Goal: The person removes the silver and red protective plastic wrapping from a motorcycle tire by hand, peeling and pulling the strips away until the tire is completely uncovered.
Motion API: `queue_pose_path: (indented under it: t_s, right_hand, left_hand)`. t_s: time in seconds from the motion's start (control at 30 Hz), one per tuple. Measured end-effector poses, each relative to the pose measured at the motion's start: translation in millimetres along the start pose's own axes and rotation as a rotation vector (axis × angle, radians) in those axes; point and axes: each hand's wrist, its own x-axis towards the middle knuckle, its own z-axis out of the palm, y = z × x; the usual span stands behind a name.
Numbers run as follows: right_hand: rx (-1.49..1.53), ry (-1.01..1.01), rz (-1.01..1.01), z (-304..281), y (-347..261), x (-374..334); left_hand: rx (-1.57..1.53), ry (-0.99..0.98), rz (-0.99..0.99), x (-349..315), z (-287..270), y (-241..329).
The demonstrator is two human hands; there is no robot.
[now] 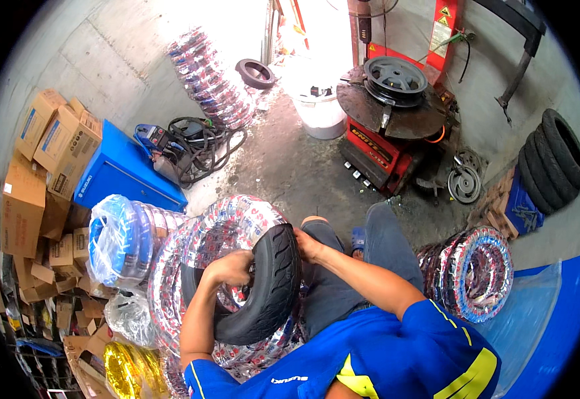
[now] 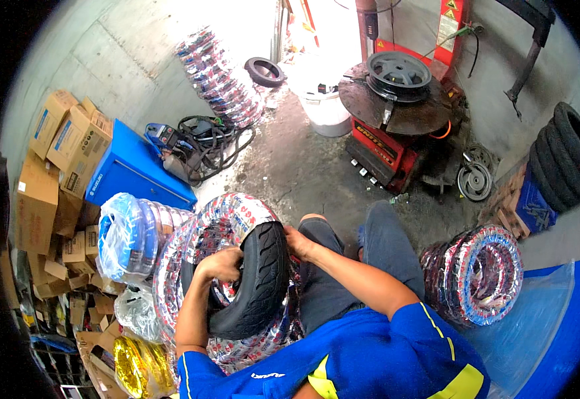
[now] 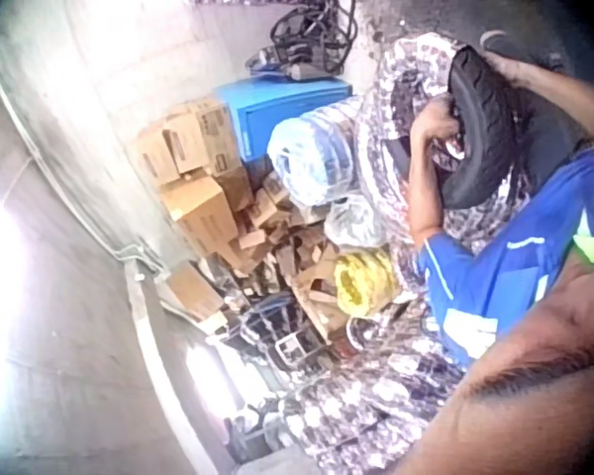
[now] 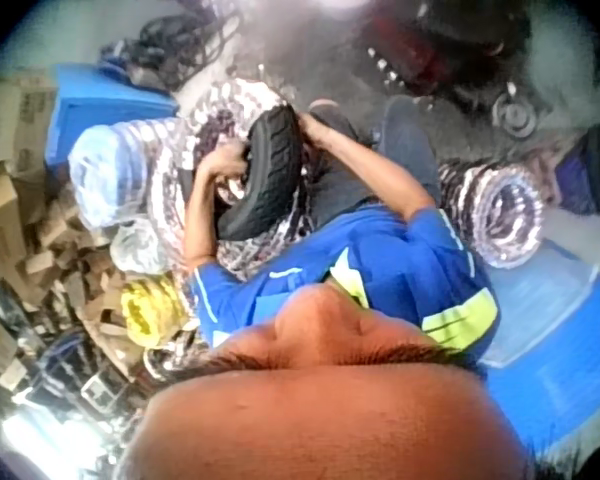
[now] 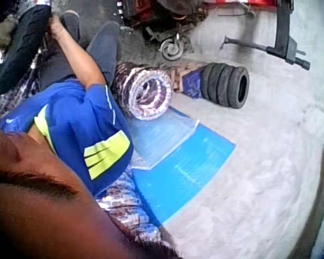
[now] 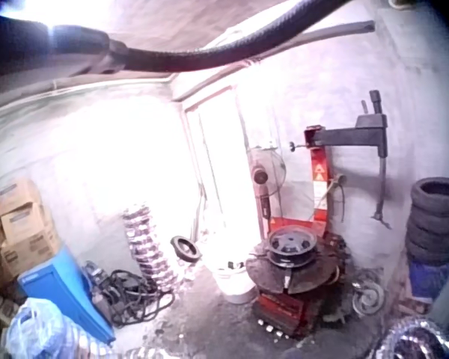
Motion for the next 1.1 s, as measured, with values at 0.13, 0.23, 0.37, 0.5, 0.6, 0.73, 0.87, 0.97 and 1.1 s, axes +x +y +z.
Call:
queue_pose_path:
  t_s: [0.13, 0.23, 0.37, 0.5, 0.6, 0.73, 0.87, 0.97, 1.1]
  right_hand:
    - [0.161, -0.049, 0.138, -5.3, 12.6, -5.6]
    - [0.301, -0.161, 0.261, 6.0, 23.3, -17.2]
    - [0.300, -0.254, 0.296, 17.7, 46.4, -15.7]
    - [0.200, -0.086, 0.215, 3.6, 50.1, -5.6]
    - [0.122, 0.161, 0.080, -24.2, 31.7, -1.5]
    - [-0.445, 0.641, -0.382, 24.3, -47.7, -5.0]
    - [-0.653, 0.677, -0.690, 53.3, -102.3, -17.0]
    - [-1.009, 0.533, -1.059, 91.1, -137.9, -27.8]
    - [-1.053, -0.018, -0.814, 135.2, -146.0, -19.3]
  left_hand:
    - [-0.021, 0.083, 0.043, -3.4, -0.1, 8.4]
    - [-0.066, -0.029, 0.031, -5.1, -0.4, 1.1]
    - [-0.026, 0.010, -0.014, -23.3, -5.7, -0.7]
    - [-0.176, 0.164, -0.072, -59.2, -25.7, -0.7]
    - [-0.246, 0.326, -0.087, -79.1, -20.8, -33.3]
    - [-0.851, 0.732, -0.166, -105.5, -26.1, -23.2]
    - [-0.833, 1.102, 0.120, -93.7, -38.1, -21.5]
    - [-0.624, 1.398, 0.187, -69.3, -47.5, 8.8]
    - [-0.475, 1.519, 0.379, -34.0, -37.4, 39.8]
